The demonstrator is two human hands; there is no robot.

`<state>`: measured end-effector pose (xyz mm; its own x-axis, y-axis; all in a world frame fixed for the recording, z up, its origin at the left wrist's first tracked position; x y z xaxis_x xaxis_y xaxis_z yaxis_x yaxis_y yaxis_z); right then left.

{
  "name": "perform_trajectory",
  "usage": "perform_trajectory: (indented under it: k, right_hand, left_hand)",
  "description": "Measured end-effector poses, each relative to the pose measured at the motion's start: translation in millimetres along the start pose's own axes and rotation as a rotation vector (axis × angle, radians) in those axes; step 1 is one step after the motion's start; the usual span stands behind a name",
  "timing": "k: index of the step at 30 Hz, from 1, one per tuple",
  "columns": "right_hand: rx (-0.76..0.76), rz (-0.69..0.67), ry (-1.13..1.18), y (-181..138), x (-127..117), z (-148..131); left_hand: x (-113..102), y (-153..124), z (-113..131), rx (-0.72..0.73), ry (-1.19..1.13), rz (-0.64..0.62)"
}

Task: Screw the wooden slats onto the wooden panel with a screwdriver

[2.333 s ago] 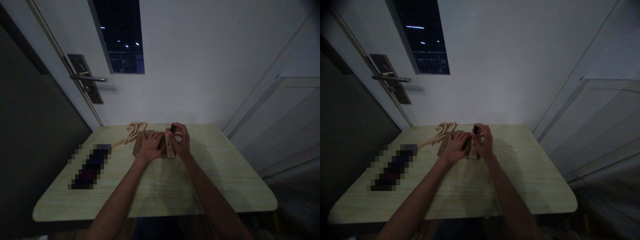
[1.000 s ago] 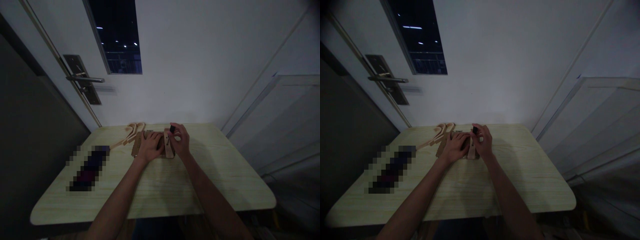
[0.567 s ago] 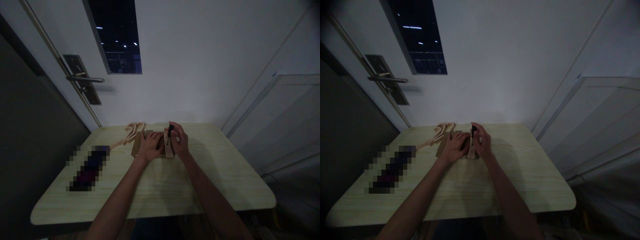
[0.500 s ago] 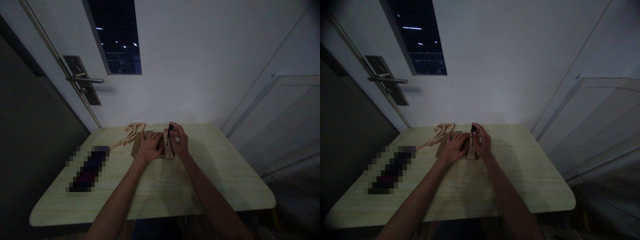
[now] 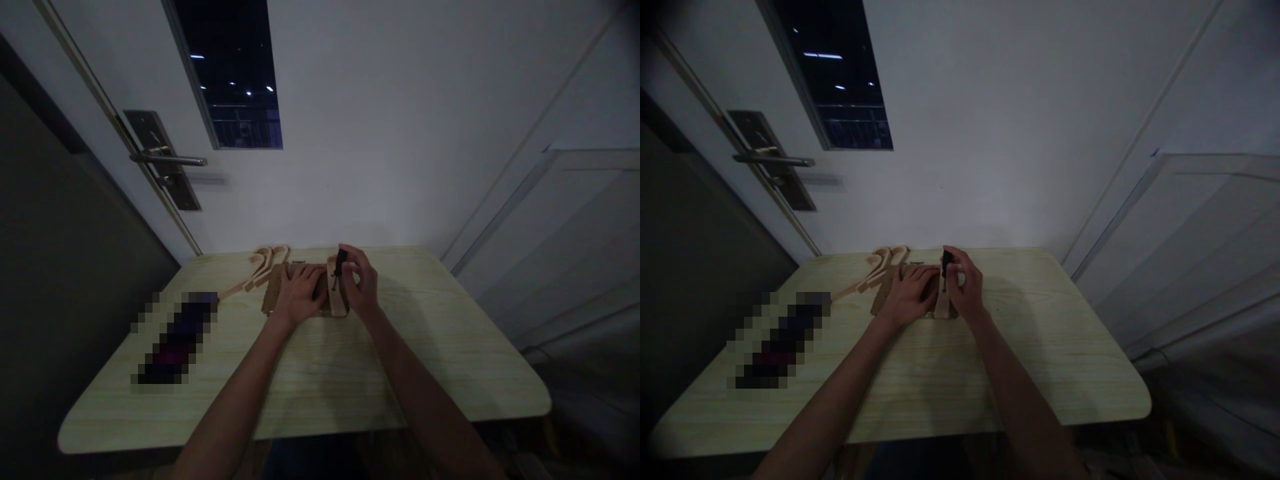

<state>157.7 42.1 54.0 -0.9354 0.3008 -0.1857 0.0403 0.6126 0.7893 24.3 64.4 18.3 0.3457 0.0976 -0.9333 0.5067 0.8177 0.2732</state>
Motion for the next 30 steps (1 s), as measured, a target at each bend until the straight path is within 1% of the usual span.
perform_trajectory:
  k: [5, 9, 16, 25, 30]
  right_hand:
    - [-0.006, 0.033, -0.084, -0.2, 0.3, 4.6]
    - [-0.041, 0.036, -0.134, 1.0, 0.2, 1.5]
    - [-0.025, 0.006, -0.044, 0.6, -0.1, -2.3]
    - [0.025, 0.037, -0.066, 0.2, 1.1, 6.3]
    - [0.027, 0.009, 0.018, -1.2, 0.4, 4.5]
  left_hand:
    - [-0.7, 0.2, 0.8, 0.001, 0.009, -0.006]
    - [-0.6, 0.6, 0.9, 0.004, 0.014, -0.013]
    - [-1.0, 0.3, 0.3, 0.002, 0.017, 0.003]
    - [-0.7, 0.3, 0.4, 0.002, 0.013, 0.003]
    - [-0.8, 0.6, 0.5, -0.003, 0.017, 0.0]
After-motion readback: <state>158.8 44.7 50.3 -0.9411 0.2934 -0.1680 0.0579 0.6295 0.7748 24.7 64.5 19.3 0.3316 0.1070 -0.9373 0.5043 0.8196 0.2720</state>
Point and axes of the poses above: each hand's wrist, its own y-axis towards the middle knuckle, its own x-axis out of the palm, z = x × y, the point moved 7 cm from there along y, towards the middle knuckle, and after that the axes turned 5 degrees about -z, right-handed, at the moved point
